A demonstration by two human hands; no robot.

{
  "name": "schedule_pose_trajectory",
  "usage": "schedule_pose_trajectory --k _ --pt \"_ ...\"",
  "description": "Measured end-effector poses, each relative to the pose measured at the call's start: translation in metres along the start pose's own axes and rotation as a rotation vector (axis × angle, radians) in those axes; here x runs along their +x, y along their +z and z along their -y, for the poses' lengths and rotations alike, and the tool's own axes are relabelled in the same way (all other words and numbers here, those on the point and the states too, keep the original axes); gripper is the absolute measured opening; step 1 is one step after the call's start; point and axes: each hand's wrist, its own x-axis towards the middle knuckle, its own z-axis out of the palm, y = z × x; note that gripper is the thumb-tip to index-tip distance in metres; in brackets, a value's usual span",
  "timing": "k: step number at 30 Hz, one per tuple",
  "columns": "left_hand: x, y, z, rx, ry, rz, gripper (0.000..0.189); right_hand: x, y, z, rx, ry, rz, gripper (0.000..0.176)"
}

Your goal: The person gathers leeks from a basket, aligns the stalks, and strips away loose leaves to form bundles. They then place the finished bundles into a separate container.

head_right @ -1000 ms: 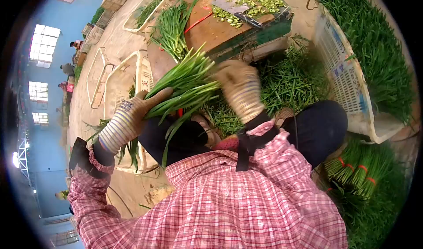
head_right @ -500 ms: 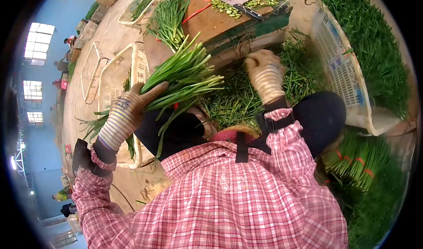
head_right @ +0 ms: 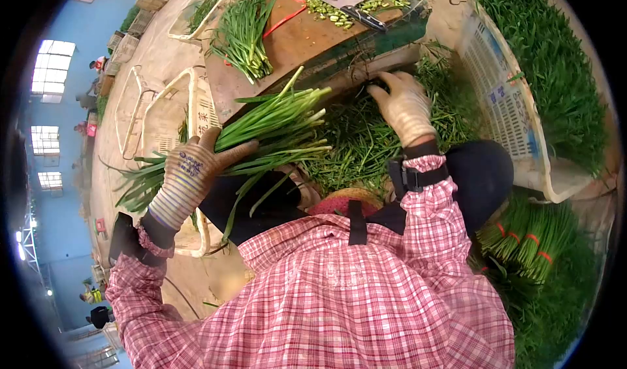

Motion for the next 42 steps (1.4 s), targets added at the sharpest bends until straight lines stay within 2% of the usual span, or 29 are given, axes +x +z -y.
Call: schedule_pose_trajectory --k 1,3,5,6,7,9,10,11,13,15,16,17,19,21,22,24,25,26,27,28,30,31,33,36,37,38,39,41,42 --pt "0.001 0.0 -0.003 0.051 0.034 -0.027 0.074 0.015 -0.005 0.01 0.337 -0.122 0.109 0.033" --pt "0.005 0.006 -0.005 0.077 0.041 -0.058 0.066 0.024 0.007 0.033 0.727 -0.52 0.334 0.031" --pt "0.01 0.021 -0.002 -0.039 -0.018 -0.002 0.057 0.01 -0.003 0.061 1.506 -0.022 0.769 0.029" --pt "0.01 0.025 -0.002 -0.071 -0.03 0.0 0.054 0.007 0.001 0.068 1.465 0.105 0.74 0.025" --pt "0.01 0.028 -0.002 -0.102 -0.042 0.002 0.051 0.008 0.004 0.065 1.462 0.106 0.753 0.025" --pt "0.009 0.018 -0.005 -0.165 -0.097 0.063 0.049 0.011 0.008 0.047 0.884 0.025 0.545 0.02" --pt "0.009 0.008 -0.007 -0.204 -0.155 0.117 0.048 0.012 0.014 0.032 0.737 -0.027 0.337 0.019" --pt "0.005 0.002 -0.006 -0.208 -0.154 0.119 0.048 0.028 -0.001 0.032 0.003 0.061 0.354 0.024" --pt "-0.001 -0.002 -0.003 -0.057 0.114 -0.086 0.052 0.052 0.006 0.009 -0.213 0.13 0.489 0.034" --pt "0.006 0.016 0.0 -0.125 0.096 0.046 0.062 0.053 0.023 0.004 0.476 -0.414 0.453 0.037" --pt "0.005 0.005 -0.003 -0.059 0.169 -0.023 0.065 0.046 0.0 0.037 0.69 -0.319 0.707 0.041" --pt "0.006 -0.002 -0.007 0.003 0.239 -0.099 0.069 0.037 -0.001 0.049 0.823 -0.39 0.826 0.043" --pt "0.007 -0.002 -0.005 -0.005 0.244 -0.103 0.072 0.025 -0.003 0.061 1.017 -0.08 0.99 0.047" --pt "0.002 0.0 0.0 -0.31 0.251 -0.03 0.078 0.025 -0.004 0.046 1.383 0.257 0.938 0.034" --pt "0.0 0.005 0.0 -0.343 0.218 0.004 0.078 0.025 0.0 0.025 1.369 0.219 0.76 0.031" --pt "-0.001 0.019 0.004 -0.42 0.186 -0.003 0.074 0.035 0.007 -0.023 1.239 0.359 0.495 0.027" --pt "-0.001 0.022 0.005 -0.502 0.157 -0.014 0.071 0.04 0.008 -0.038 1.12 0.531 0.409 0.026" --pt "0.001 0.021 0.006 -0.491 0.15 -0.008 0.065 0.031 -0.004 -0.025 0.81 0.459 0.28 0.024" --pt "0.005 0.02 0.007 -0.489 0.152 -0.014 0.065 0.019 -0.008 -0.011 0.573 0.049 0.232 0.027" --pt "0.008 0.018 0.005 -0.5 0.149 -0.029 0.065 0.006 -0.011 0.01 0.533 0.015 0.332 0.035" --pt "0.014 0.008 -0.002 -0.478 0.126 -0.003 0.063 -0.01 -0.001 0.05 0.612 0.102 0.477 0.044" --pt "0.017 0.006 -0.005 -0.477 0.136 -0.001 0.063 -0.018 0.014 0.059 0.734 0.224 0.519 0.045" --pt "0.019 0.006 -0.008 -0.554 0.121 0.032 0.062 -0.022 0.037 0.053 0.995 0.255 0.485 0.041" --pt "0.012 0.029 -0.001 -0.741 0.142 -0.027 0.064 -0.013 0.055 0.011 1.093 0.584 0.232 0.019" --pt "0.008 0.031 0.001 -0.741 0.136 -0.025 0.064 -0.012 0.031 0.007 0.747 0.508 0.13 0.019" --pt "0.006 0.031 0.003 -0.84 0.111 0.029 0.064 -0.014 0.023 0.004 0.574 0.258 -0.031 0.025" --pt "0.006 0.031 0.003 -0.941 0.087 0.084 0.065 -0.018 0.024 0.01 0.575 0.256 -0.029 0.025" --pt "0.009 0.028 0.0 -0.935 0.075 0.126 0.066 -0.029 0.008 0.058 0.832 0.004 0.324 0.032" --pt "0.012 0.029 -0.001 -0.941 0.103 0.095 0.067 -0.033 0.005 0.074 0.598 -0.048 0.355 0.032"
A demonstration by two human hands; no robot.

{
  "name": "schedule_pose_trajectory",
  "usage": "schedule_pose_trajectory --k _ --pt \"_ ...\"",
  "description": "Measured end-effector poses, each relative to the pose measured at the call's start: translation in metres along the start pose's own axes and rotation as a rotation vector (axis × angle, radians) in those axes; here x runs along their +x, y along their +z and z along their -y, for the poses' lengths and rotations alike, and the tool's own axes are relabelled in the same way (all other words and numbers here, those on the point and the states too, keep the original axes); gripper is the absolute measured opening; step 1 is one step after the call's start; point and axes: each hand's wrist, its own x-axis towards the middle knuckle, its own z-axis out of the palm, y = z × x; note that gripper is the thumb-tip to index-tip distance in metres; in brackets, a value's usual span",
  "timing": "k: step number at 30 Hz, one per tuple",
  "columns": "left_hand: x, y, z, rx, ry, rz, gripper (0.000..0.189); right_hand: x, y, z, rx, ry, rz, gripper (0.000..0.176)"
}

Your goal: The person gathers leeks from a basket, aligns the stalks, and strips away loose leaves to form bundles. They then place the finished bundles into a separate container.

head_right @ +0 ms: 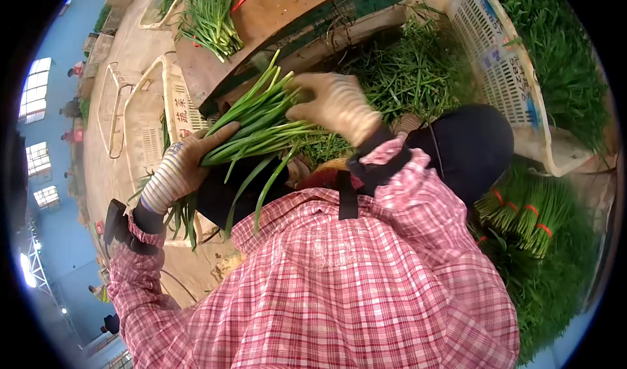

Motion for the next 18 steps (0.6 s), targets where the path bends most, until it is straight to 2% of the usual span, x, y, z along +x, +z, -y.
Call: schedule_pose_trajectory --k 1,2,3,4,5,6,7,9,10,11,13,14,16,17,18 --pt "0.002 0.002 0.0 -0.003 0.035 -0.013 0.067 0.005 0.006 -0.001 0.029 0.125 0.081 0.031" --pt "0.003 -0.001 -0.005 -0.021 -0.059 0.062 0.069 0.006 0.005 -0.011 0.04 0.097 -0.041 0.027" --pt "0.001 -0.001 -0.003 -0.016 -0.063 0.059 0.069 0.012 -0.003 -0.029 0.048 0.058 -0.166 0.024" --pt "-0.005 0.0 0.001 -0.025 -0.043 0.031 0.07 0.017 -0.012 -0.064 -0.016 0.118 -0.311 0.021" --pt "-0.008 0.001 0.004 -0.035 -0.022 0.005 0.071 0.019 -0.038 -0.072 -0.329 0.266 -0.324 0.021" --pt "-0.008 0.002 0.006 -0.034 -0.023 -0.001 0.071 0.019 -0.046 -0.074 -0.522 0.164 -0.291 0.025" --pt "-0.008 0.004 0.008 -0.049 -0.042 0.008 0.071 0.018 -0.05 -0.072 -0.715 0.062 -0.254 0.03" --pt "-0.005 0.004 0.003 -0.065 -0.055 0.034 0.071 0.015 -0.035 -0.029 -0.163 0.028 0.116 0.042" --pt "0.0 0.003 -0.004 -0.06 -0.052 0.038 0.073 0.018 -0.023 -0.014 0.035 0.237 0.251 0.049" --pt "0.004 0.003 -0.008 -0.055 -0.05 0.044 0.074 0.033 -0.008 -0.019 0.029 0.275 0.42 0.042" --pt "0.007 0.014 0.003 -0.017 -0.024 0.026 0.077 0.061 0.015 -0.02 -0.575 0.442 0.468 0.029" --pt "0.006 0.016 0.01 -0.16 0.006 -0.006 0.077 0.038 0.005 -0.092 -0.681 -0.359 0.005 0.019" --pt "0.004 0.01 0.013 -0.353 0.005 -0.002 0.077 0.039 -0.032 -0.087 -0.533 0.504 -0.111 0.021" --pt "0.004 0.006 0.011 -0.35 0.007 -0.008 0.077 0.022 -0.041 -0.09 -0.964 0.255 -0.431 0.023" --pt "0.004 0.003 0.009 -0.426 -0.145 0.031 0.076 0.023 -0.043 -0.09 -0.658 0.174 -0.487 0.024"
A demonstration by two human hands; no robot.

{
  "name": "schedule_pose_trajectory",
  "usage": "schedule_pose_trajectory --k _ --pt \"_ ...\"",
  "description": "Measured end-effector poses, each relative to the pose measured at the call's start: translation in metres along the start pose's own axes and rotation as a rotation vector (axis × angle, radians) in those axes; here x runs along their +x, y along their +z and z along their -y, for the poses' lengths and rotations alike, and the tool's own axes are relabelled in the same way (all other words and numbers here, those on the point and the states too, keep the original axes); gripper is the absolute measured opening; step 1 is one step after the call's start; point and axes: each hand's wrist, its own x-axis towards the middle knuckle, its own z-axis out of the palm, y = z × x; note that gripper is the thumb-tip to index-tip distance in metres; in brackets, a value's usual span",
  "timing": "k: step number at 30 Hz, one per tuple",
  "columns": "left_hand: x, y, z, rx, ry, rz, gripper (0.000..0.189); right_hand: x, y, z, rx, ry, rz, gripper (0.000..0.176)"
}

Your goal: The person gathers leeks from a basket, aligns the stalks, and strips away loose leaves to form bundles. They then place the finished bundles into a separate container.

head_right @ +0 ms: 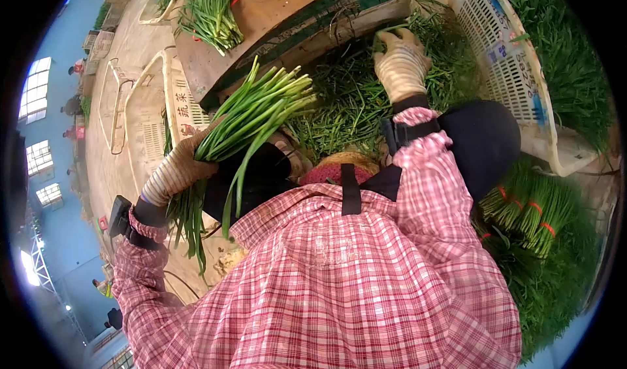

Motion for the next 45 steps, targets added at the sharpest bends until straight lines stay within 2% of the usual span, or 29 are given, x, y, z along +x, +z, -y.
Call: schedule_pose_trajectory --k 1,3,5,7,8,9,11,14,15,17,18,19,20,21,22,24,25,28,31,33,34,35,36,37,38,39,41,43,45 --pt "-0.001 -0.001 -0.002 -0.074 -0.15 0.013 0.075 0.004 -0.008 0.007 0.312 0.008 -0.034 0.026" --pt "0.002 -0.003 0.022 -0.134 -0.031 -0.004 0.067 -0.013 -0.049 0.055 0.772 -0.302 0.206 0.035" --pt "0.005 -0.001 0.003 -0.078 0.081 -0.017 0.064 -0.035 -0.064 0.083 0.649 -0.59 0.143 0.02" --pt "0.006 0.01 -0.019 -0.013 0.166 -0.064 0.06 -0.046 -0.053 0.09 0.454 -0.724 -0.004 0.01" --pt "0.004 0.019 -0.029 0.0 0.207 -0.119 0.058 -0.042 -0.064 0.092 0.6 -0.697 -0.071 0.011" --pt "0.001 -0.003 -0.014 -0.096 -0.052 0.163 0.065 -0.044 -0.045 0.082 0.56 -0.665 -0.057 0.016" --pt "0.028 0.004 0.032 -0.292 0.147 0.237 0.068 -0.033 -0.035 0.067 0.91 -0.038 0.352 0.024" --pt "0.037 0.004 0.039 -0.39 0.133 0.301 0.067 -0.009 -0.042 0.033 0.725 0.23 0.067 0.03" --pt "0.036 0.01 0.045 -0.397 0.137 0.299 0.067 -0.006 -0.056 0.019 0.707 0.381 0.165 0.036" --pt "0.035 0.01 0.049 -0.406 0.029 0.286 0.063 -0.007 -0.079 0.029 -0.148 0.192 0.07 0.048" --pt "0.042 0.017 0.056 -0.41 0.029 0.289 0.063 -0.01 -0.093 0.047 -0.092 0.209 0.303 0.061" --pt "0.05 0.03 0.068 -0.439 0.124 0.242 0.061 -0.022 -0.088 0.061 0.01 0.091 0.337 0.064" --pt "0.053 0.039 0.071 -0.465 0.219 0.193 0.059 -0.028 -0.074 0.071 0.12 0.089 0.42 0.062" --pt "0.052 0.042 0.072 -0.468 0.214 0.193 0.059 -0.034 -0.062 0.079 0.232 0.086 0.505 0.06" --pt "0.048 0.043 0.069 -0.431 0.273 0.185 0.057 -0.04 -0.049 0.079 0.236 0.084 0.514 0.06" --pt "0.046 0.044 0.074 -0.304 0.338 0.142 0.051 -0.037 -0.026 0.068 0.626 0.15 0.584 0.046" --pt "0.043 0.043 0.076 -0.307 0.335 0.141 0.051 -0.035 -0.023 0.067 0.627 0.15 0.588 0.046" --pt "0.032 0.04 0.08 -0.197 0.378 0.135 0.046 -0.034 -0.021 0.064 0.532 0.174 0.459 0.02" --pt "0.024 0.031 0.063 -0.208 0.339 0.144 0.041 -0.028 -0.006 0.041 0.594 0.258 0.449 0.019" --pt "0.016 0.018 0.038 -0.239 0.255 0.182 0.038 -0.025 -0.014 0.026 0.616 0.226 0.18 0.018" --pt "0.011 0.012 0.022 -0.272 0.189 0.219 0.037 -0.016 0.025 -0.009 0.207 -0.104 -0.121 0.025" --pt "0.009 0.004 0.006 -0.33 0.12 0.261 0.035 -0.013 -0.025 0.009 -0.152 -0.084 -0.141 0.038" --pt "0.002 0.002 -0.001 -0.433 0.039 0.306 0.034 -0.012 -0.062 0.034 -0.284 0.043 -0.098 0.047" --pt "0.004 0.006 0.01 -0.562 -0.067 0.35 0.032 -0.004 -0.059 0.009 0.106 -0.041 -0.133 0.037" --pt "0.006 0.009 0.021 -0.693 -0.182 0.38 0.031 -0.008 -0.072 0.005 0.32 0.014 -0.04 0.028" --pt "0.009 0.012 0.031 -0.816 -0.301 0.396 0.029 -0.011 -0.07 -0.002 0.624 0.172 0.001 0.019" --pt "0.012 0.023 0.019 -1.002 -0.244 0.392 0.035 -0.017 -0.081 0.013 0.735 0.189 0.104 0.019" --pt "0.015 0.03 0.017 -1.066 -0.243 0.405 0.037 -0.028 -0.081 0.046 0.685 -0.115 0.005 0.015" --pt "0.018 0.033 0.015 -1.12 -0.232 0.415 0.04 -0.029 -0.075 0.066 0.566 -0.486 -0.006 0.02"
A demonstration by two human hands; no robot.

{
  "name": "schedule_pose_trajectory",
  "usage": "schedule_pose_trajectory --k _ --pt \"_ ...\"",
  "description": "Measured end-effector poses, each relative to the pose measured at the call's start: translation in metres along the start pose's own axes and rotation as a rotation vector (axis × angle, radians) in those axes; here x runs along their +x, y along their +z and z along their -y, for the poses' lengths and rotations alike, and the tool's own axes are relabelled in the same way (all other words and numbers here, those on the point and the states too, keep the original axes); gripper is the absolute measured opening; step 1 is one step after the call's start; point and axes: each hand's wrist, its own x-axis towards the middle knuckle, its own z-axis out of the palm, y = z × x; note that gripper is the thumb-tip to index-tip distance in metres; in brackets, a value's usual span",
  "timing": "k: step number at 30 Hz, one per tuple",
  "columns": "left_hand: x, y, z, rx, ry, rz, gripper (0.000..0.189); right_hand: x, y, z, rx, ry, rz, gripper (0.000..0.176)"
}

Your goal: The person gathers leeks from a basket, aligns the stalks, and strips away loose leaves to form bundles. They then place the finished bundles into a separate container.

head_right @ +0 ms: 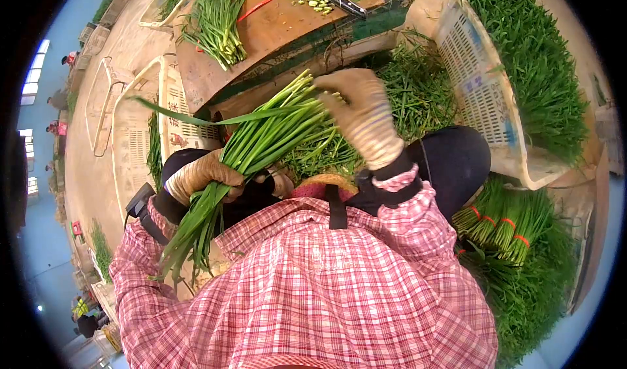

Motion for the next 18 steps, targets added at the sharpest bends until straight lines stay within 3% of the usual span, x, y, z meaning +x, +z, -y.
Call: schedule_pose_trajectory --k 4,7,8,10,12,14,16,17,18 --pt "0.005 0.0 0.005 0.067 -0.025 0.009 0.04 0.004 0.032 0.018 -0.297 -0.075 0.16 0.031" --pt "0.002 0.002 0.01 0.055 -0.042 -0.075 0.039 0.032 0.021 0.007 -0.625 0.581 0.642 0.022" --pt "0.002 0.002 0.01 0.088 -0.043 -0.095 0.038 0.025 0.022 -0.021 -0.694 0.546 0.356 0.012" --pt "0.002 0.003 0.011 0.156 -0.039 -0.128 0.037 -0.001 0.018 -0.046 -0.685 0.276 -0.034 0.015" --pt "-0.005 0.022 0.0 0.234 0.054 -0.052 0.033 -0.01 0.034 -0.046 -0.227 0.128 -0.033 0.016" --pt "-0.019 0.039 -0.021 0.497 -0.092 -0.318 0.045 -0.011 0.039 -0.045 -0.118 0.22 0.237 0.024" --pt "-0.005 0.014 -0.004 0.529 0.017 -0.151 0.036 -0.014 0.048 -0.06 0.114 0.241 0.307 0.03" --pt "0.008 -0.006 -0.002 0.525 -0.024 -0.058 0.049 -0.016 0.051 -0.064 0.257 0.332 0.355 0.031" --pt "0.009 -0.013 0.005 0.513 -0.03 -0.04 0.046 -0.018 0.053 -0.066 0.398 0.432 0.392 0.032"
